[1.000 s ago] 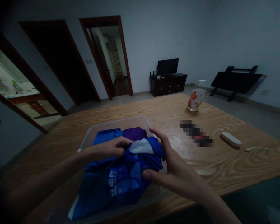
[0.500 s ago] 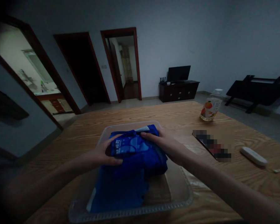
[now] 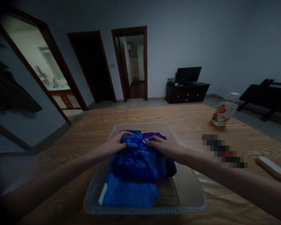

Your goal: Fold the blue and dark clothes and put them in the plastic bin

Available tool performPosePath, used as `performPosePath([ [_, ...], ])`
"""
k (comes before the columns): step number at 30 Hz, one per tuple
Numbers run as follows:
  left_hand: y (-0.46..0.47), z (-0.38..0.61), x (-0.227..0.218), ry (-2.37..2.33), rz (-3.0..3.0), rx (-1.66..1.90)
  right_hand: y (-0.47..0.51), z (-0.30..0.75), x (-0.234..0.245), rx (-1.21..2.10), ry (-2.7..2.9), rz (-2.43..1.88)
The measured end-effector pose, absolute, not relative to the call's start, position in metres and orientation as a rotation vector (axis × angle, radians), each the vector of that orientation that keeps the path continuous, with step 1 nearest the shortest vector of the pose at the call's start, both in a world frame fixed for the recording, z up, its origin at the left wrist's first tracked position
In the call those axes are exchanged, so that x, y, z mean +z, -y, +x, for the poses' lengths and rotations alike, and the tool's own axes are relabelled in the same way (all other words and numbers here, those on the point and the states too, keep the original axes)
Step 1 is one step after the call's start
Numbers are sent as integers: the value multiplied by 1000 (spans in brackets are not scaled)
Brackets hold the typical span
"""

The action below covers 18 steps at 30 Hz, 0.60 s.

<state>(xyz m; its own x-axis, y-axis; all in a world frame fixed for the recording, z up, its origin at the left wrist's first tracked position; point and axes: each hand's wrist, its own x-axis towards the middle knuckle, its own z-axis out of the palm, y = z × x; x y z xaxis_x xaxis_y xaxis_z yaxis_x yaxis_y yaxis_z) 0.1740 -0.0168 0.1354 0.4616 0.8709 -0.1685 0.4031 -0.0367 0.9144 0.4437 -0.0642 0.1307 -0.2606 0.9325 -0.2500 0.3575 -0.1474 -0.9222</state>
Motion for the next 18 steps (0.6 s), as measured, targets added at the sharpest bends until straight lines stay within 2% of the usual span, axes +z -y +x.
performPosePath([
  [5,9,170,143,-989,1972,250,65,455,149,1172,2214,-1326],
  [8,3,175,135,-1062,2075,239,65,455,153,1100,2465,-1303],
  [14,-5,180,124,-1135,2079,380,49,447,141,1129,2353,-1431],
  [18,-7,178,127,-1241,1994,480,30,447,138,1224,2267,-1221],
])
